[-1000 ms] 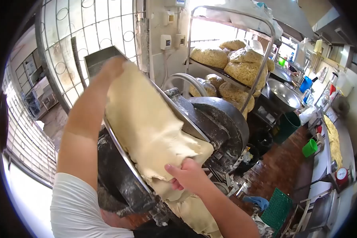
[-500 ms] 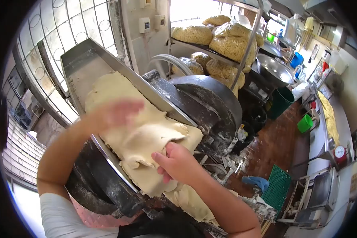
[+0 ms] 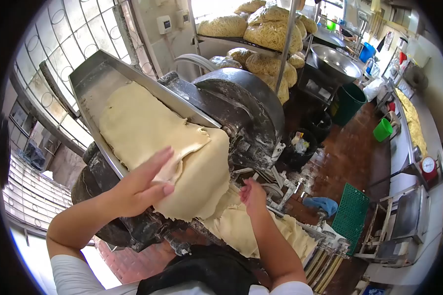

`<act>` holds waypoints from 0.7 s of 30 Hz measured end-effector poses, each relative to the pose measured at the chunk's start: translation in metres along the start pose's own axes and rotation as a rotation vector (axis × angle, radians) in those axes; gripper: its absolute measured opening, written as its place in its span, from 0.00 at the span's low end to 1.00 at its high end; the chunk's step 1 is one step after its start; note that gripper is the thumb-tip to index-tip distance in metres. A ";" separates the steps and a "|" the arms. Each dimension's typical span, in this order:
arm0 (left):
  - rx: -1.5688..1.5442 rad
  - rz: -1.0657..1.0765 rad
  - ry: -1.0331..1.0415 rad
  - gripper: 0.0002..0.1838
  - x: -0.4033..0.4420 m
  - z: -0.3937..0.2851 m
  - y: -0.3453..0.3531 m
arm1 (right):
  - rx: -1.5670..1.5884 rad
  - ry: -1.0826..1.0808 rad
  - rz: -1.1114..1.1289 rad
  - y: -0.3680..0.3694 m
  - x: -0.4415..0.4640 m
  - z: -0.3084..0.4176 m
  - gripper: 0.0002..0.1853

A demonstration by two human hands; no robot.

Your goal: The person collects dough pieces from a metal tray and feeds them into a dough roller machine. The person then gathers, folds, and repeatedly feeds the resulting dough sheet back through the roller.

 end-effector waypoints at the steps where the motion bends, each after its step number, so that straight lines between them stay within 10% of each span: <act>1: 0.003 -0.044 -0.013 0.40 0.011 -0.002 0.005 | -0.027 0.041 -0.027 -0.024 0.018 -0.019 0.18; 13: 0.150 0.098 0.016 0.45 0.017 -0.019 0.036 | 0.400 0.475 0.120 -0.002 0.078 -0.178 0.43; 19: -0.014 0.093 -0.030 0.46 0.013 -0.010 0.037 | 0.325 0.439 0.414 -0.033 0.038 -0.136 0.30; 21: -0.073 0.083 -0.016 0.46 0.015 -0.008 0.037 | 0.199 0.481 0.172 -0.047 -0.016 -0.082 0.25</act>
Point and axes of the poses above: each hand's wrist, its own x-axis towards the middle knuckle, its own y-axis out of the palm, z = x × y, the point moved 5 cm from there along x, towards the middle knuckle, and after that the axes turned 15 degrees about x, right-handed, at the moved point
